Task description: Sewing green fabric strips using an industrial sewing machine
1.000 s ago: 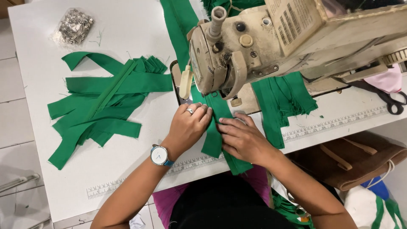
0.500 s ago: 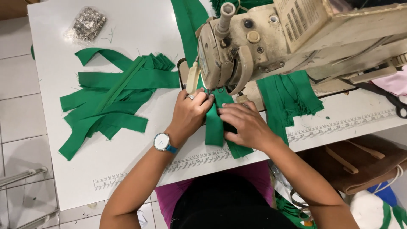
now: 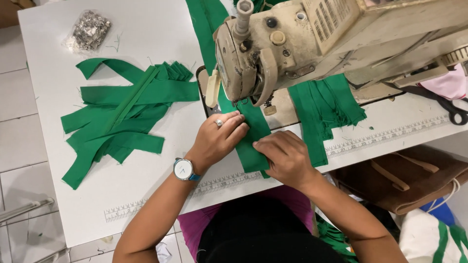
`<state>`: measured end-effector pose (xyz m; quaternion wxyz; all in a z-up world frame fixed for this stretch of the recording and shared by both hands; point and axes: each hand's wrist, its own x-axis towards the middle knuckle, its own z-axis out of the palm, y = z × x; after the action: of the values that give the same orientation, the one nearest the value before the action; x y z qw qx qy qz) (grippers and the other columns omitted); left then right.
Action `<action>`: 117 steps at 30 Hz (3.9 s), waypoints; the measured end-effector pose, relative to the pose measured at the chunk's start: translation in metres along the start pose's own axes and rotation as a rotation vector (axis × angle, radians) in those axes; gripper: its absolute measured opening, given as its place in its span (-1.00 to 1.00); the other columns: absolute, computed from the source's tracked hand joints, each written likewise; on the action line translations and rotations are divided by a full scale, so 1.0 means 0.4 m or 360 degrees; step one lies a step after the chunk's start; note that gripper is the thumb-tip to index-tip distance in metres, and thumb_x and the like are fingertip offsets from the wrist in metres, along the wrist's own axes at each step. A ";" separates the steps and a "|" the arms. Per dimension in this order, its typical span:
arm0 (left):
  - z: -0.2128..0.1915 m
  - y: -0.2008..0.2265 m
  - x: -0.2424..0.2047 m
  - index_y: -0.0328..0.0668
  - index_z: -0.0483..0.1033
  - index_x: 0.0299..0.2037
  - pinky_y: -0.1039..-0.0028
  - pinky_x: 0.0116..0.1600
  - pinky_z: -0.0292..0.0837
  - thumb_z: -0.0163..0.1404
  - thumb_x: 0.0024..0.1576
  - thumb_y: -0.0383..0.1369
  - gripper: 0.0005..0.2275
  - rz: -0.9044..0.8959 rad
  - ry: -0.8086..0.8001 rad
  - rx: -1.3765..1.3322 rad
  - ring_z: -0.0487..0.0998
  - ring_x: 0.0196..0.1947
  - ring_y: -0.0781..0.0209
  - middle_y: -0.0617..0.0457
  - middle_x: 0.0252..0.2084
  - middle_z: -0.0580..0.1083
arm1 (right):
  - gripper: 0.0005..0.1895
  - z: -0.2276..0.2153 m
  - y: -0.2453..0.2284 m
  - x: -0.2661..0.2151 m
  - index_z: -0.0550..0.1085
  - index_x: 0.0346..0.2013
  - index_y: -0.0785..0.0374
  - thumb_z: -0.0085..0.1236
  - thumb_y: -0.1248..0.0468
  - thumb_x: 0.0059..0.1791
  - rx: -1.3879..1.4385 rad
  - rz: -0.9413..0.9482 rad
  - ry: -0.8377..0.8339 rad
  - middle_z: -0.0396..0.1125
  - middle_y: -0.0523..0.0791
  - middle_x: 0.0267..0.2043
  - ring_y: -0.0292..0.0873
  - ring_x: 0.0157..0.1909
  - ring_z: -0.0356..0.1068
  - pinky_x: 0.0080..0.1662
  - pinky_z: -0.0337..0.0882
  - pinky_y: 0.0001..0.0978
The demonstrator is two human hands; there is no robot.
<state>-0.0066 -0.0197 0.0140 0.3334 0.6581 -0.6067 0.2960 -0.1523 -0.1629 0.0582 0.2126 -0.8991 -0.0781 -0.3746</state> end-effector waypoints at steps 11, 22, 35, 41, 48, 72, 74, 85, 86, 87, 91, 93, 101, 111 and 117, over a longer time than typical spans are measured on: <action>0.033 0.028 -0.051 -0.34 0.56 -0.16 0.32 -0.15 0.58 0.01 0.26 -0.51 -0.92 0.0092 -0.0073 0.0010 0.67 -0.23 -0.09 -0.17 -0.30 0.53 | -0.91 -0.022 0.032 -0.050 0.58 -0.27 0.18 0.23 0.33 -0.06 0.0173 -0.0031 -0.0304 0.47 -0.10 -0.23 0.02 -0.14 0.50 -0.12 0.48 -0.09; 0.069 0.029 -0.108 -0.13 0.55 -0.27 0.44 -0.26 0.52 0.05 0.26 -0.37 -0.92 0.0032 -0.0299 0.0236 0.66 -0.18 0.03 0.04 -0.35 0.44 | -0.82 -0.021 0.052 -0.082 0.55 -0.23 0.14 0.19 0.11 0.03 0.0167 -0.0158 -0.0632 0.48 -0.10 -0.04 0.06 0.14 0.44 0.16 0.28 0.11; 0.079 -0.049 -0.081 -0.13 0.53 -0.21 0.32 -0.13 0.40 0.00 0.29 -0.38 -0.92 -0.0015 -0.0127 0.0272 0.55 -0.23 0.05 0.02 -0.37 0.41 | -0.85 0.039 0.104 -0.049 0.52 -0.31 0.06 0.22 0.09 0.00 -0.0001 -0.0191 -0.0659 0.47 -0.21 -0.06 -0.07 0.14 0.43 0.23 0.20 0.11; 0.063 -0.053 -0.058 -0.07 0.54 -0.21 0.35 -0.19 0.37 0.00 0.28 -0.36 -0.93 -0.0035 -0.0099 0.0313 0.51 -0.32 0.08 0.04 -0.43 0.40 | -0.84 0.054 0.117 -0.051 0.53 -0.28 0.05 0.24 0.07 0.00 0.0030 -0.0156 -0.0656 0.45 -0.21 -0.03 -0.10 0.16 0.40 0.22 0.17 0.09; 0.064 -0.038 -0.053 -0.14 0.52 -0.28 0.35 -0.19 0.40 -0.07 0.29 -0.44 -0.88 0.0160 -0.0072 0.0345 0.51 -0.27 -0.01 -0.05 -0.34 0.40 | -0.84 0.045 0.098 -0.063 0.53 -0.24 0.05 0.18 0.06 0.03 -0.0060 -0.0155 -0.0666 0.43 -0.21 0.00 -0.10 0.18 0.38 0.26 0.14 0.12; 0.052 -0.026 -0.090 -0.02 0.48 -0.19 0.33 -0.15 0.36 -0.06 0.30 -0.33 -0.93 0.0070 -0.0474 0.0427 0.53 0.01 -0.04 0.04 -0.23 0.37 | -0.81 0.041 0.109 -0.046 0.51 -0.25 0.06 0.18 0.04 0.03 -0.0080 -0.0174 -0.0690 0.44 -0.18 0.04 -0.09 0.16 0.40 0.23 0.14 0.12; 0.061 -0.035 -0.090 -0.02 0.48 -0.17 0.32 -0.16 0.36 -0.06 0.30 -0.32 -0.93 0.0080 -0.0461 0.0458 0.53 0.01 -0.04 0.05 -0.23 0.37 | -0.81 0.047 0.115 -0.040 0.50 -0.27 0.07 0.18 0.04 0.03 -0.0073 -0.0183 -0.0688 0.44 -0.17 0.02 -0.08 0.16 0.40 0.22 0.14 0.11; 0.058 -0.041 -0.077 -0.02 0.48 -0.15 0.34 -0.07 0.35 -0.11 0.35 -0.31 -0.90 0.0155 -0.0444 0.0608 0.50 0.02 0.02 0.07 -0.20 0.39 | -0.74 0.049 0.124 -0.032 0.51 -0.27 0.06 0.11 -0.03 0.07 -0.0035 -0.0152 -0.0716 0.42 -0.16 0.06 -0.09 0.18 0.38 0.17 0.13 0.07; 0.062 -0.043 -0.084 -0.03 0.47 -0.14 0.33 -0.09 0.35 -0.10 0.34 -0.32 -0.91 0.0149 -0.0459 0.0551 0.51 0.00 0.00 0.05 -0.20 0.39 | -0.74 0.049 0.126 -0.034 0.51 -0.28 0.06 0.12 -0.03 0.06 -0.0038 -0.0148 -0.0727 0.43 -0.16 0.07 -0.09 0.18 0.38 0.18 0.12 0.08; 0.066 -0.046 -0.090 -0.04 0.46 -0.14 0.33 -0.11 0.35 -0.09 0.33 -0.32 -0.92 0.0141 -0.0474 0.0497 0.51 -0.01 -0.02 0.03 -0.21 0.38 | -0.74 0.051 0.129 -0.036 0.50 -0.29 0.06 0.13 -0.04 0.05 -0.0040 -0.0147 -0.0738 0.43 -0.16 0.07 -0.09 0.19 0.38 0.18 0.12 0.09; 0.055 -0.048 -0.072 -0.04 0.46 -0.13 0.32 -0.13 0.35 -0.09 0.32 -0.33 -0.92 0.0146 -0.0475 0.0483 0.52 -0.03 -0.05 0.00 -0.20 0.38 | -0.73 0.051 0.134 -0.034 0.50 -0.28 0.06 0.13 -0.04 0.05 -0.0025 -0.0140 -0.0752 0.43 -0.16 0.08 -0.09 0.19 0.38 0.19 0.11 0.11; 0.045 -0.047 -0.056 -0.05 0.47 -0.12 0.33 -0.12 0.35 -0.09 0.33 -0.33 -0.92 0.0129 -0.0467 0.0521 0.51 -0.01 -0.03 0.00 -0.17 0.39 | -0.74 0.044 0.132 -0.023 0.52 -0.24 0.04 0.11 -0.04 0.07 -0.0015 -0.0157 -0.0742 0.43 -0.16 0.07 -0.10 0.18 0.38 0.18 0.12 0.07; 0.059 -0.042 -0.073 -0.08 0.49 -0.18 0.29 -0.10 0.35 -0.07 0.31 -0.40 -0.92 0.0198 -0.0433 0.0414 0.48 -0.07 -0.08 -0.05 -0.20 0.39 | -0.73 0.051 0.138 -0.045 0.53 -0.20 0.02 0.10 -0.06 0.07 -0.0021 -0.0148 -0.0764 0.43 -0.17 0.10 -0.10 0.20 0.38 0.19 0.13 0.07; 0.040 -0.026 -0.072 -0.07 0.56 -0.15 0.26 0.00 0.35 -0.02 0.30 -0.35 -0.91 0.0027 -0.0454 0.0437 0.51 -0.03 0.06 0.05 -0.23 0.43 | -0.75 0.044 0.131 -0.045 0.54 -0.07 0.01 0.10 0.02 0.06 -0.0037 -0.0221 -0.0736 0.43 -0.19 0.14 -0.08 0.22 0.38 0.20 0.12 0.10; 0.050 -0.046 -0.079 -0.08 0.52 -0.11 0.24 -0.05 0.32 -0.08 0.33 -0.35 -0.89 -0.0053 -0.0475 0.0402 0.50 0.01 0.04 0.06 -0.23 0.39 | -0.72 0.061 0.145 -0.041 0.54 -0.04 0.03 0.08 0.00 0.07 -0.0050 -0.0195 -0.0729 0.43 -0.20 0.16 -0.08 0.23 0.38 0.24 0.09 0.16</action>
<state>0.0087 -0.0160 -0.0248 0.1594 0.7414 -0.5964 0.2633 -0.1309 -0.2038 0.0125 0.1522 -0.9574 -0.1730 -0.1743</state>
